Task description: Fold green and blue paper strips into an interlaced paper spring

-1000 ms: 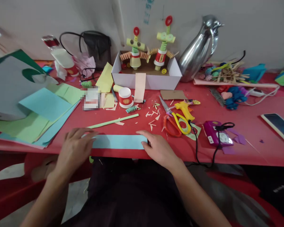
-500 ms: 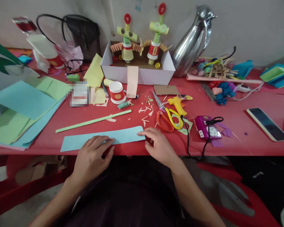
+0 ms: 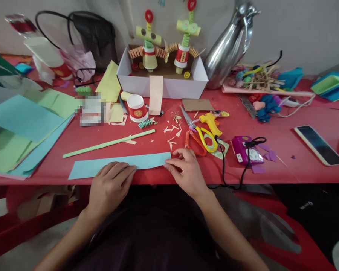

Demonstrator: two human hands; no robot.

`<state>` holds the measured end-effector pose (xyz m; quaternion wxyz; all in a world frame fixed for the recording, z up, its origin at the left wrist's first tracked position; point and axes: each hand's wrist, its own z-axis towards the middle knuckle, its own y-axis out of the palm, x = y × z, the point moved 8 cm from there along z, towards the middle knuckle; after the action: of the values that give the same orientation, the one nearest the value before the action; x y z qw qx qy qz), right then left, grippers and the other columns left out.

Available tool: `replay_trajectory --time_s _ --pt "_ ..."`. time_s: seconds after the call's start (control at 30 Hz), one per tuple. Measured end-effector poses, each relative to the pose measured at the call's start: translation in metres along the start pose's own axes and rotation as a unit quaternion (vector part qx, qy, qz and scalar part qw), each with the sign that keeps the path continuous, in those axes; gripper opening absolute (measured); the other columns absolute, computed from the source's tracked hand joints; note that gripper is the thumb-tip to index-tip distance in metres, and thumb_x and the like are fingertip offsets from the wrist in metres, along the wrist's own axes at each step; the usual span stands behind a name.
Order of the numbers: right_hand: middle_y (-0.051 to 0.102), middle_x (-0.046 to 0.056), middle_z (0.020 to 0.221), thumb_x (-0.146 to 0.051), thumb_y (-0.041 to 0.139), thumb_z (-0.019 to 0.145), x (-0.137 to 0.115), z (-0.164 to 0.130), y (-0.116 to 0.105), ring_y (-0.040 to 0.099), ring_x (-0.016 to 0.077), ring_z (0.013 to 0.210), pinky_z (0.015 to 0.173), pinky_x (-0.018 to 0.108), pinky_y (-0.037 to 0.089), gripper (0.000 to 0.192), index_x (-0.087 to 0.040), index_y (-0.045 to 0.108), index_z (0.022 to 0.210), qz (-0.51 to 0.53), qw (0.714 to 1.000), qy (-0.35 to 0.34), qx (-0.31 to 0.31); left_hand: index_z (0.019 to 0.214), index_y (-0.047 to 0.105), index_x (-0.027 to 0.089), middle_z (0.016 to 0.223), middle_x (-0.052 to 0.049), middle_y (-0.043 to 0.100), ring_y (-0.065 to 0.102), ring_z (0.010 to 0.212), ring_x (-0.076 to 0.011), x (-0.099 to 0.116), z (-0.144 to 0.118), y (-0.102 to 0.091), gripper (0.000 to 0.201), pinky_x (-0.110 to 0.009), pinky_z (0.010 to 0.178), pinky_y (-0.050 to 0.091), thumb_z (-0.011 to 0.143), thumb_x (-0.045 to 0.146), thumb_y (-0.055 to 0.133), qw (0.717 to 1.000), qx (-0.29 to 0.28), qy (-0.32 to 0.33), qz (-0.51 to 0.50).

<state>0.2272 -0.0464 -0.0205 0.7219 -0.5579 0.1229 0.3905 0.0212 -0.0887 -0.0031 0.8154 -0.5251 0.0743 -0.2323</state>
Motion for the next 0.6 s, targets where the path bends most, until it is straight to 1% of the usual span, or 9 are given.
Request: replay_trajectory --time_s 0.13,0.3,0.47,0.6 --pt "0.063 0.007 0.101 -0.029 0.067 0.090 -0.008 0.002 0.001 0.056 0.0225 0.096 0.087 0.039 0.050 0.011 -0.026 0.077 0.091 0.002 1.000 -0.015 -0.002 0.093 0.070 0.020 0.094 -0.006 0.071 0.061 0.087 -0.0234 -0.005 0.005 0.001 0.014 -0.037 0.078 0.049 0.091 0.017 0.056 1.000 -0.012 -0.010 -0.015" --pt "0.066 0.005 0.087 -0.029 0.063 0.091 -0.006 0.008 0.004 0.058 0.0236 0.090 0.087 0.040 0.047 0.012 -0.022 0.071 0.085 -0.010 0.999 0.039 -0.020 0.090 0.067 0.020 0.093 -0.007 0.069 0.061 0.088 -0.0239 -0.016 0.013 0.007 0.016 -0.038 0.082 0.049 0.093 0.023 0.052 0.995 -0.068 -0.060 -0.052" --pt "0.063 0.005 0.085 -0.028 0.067 0.087 -0.002 0.013 0.005 0.056 0.0240 0.088 0.085 0.041 0.046 0.012 -0.022 0.066 0.077 -0.019 0.997 0.072 -0.016 0.084 0.064 0.019 0.088 -0.007 0.067 0.062 0.086 -0.0239 -0.030 0.017 0.013 0.016 -0.038 0.080 0.049 0.092 0.026 0.052 0.984 -0.106 -0.117 -0.077" --pt "0.063 0.005 0.086 -0.029 0.068 0.085 0.002 0.014 0.005 0.057 0.0243 0.088 0.086 0.042 0.046 0.013 -0.021 0.064 0.076 -0.027 0.997 0.078 -0.009 0.081 0.062 0.020 0.086 -0.006 0.067 0.062 0.084 -0.0244 -0.036 0.020 0.018 0.015 -0.037 0.077 0.048 0.090 0.028 0.054 0.977 -0.140 -0.136 -0.079"
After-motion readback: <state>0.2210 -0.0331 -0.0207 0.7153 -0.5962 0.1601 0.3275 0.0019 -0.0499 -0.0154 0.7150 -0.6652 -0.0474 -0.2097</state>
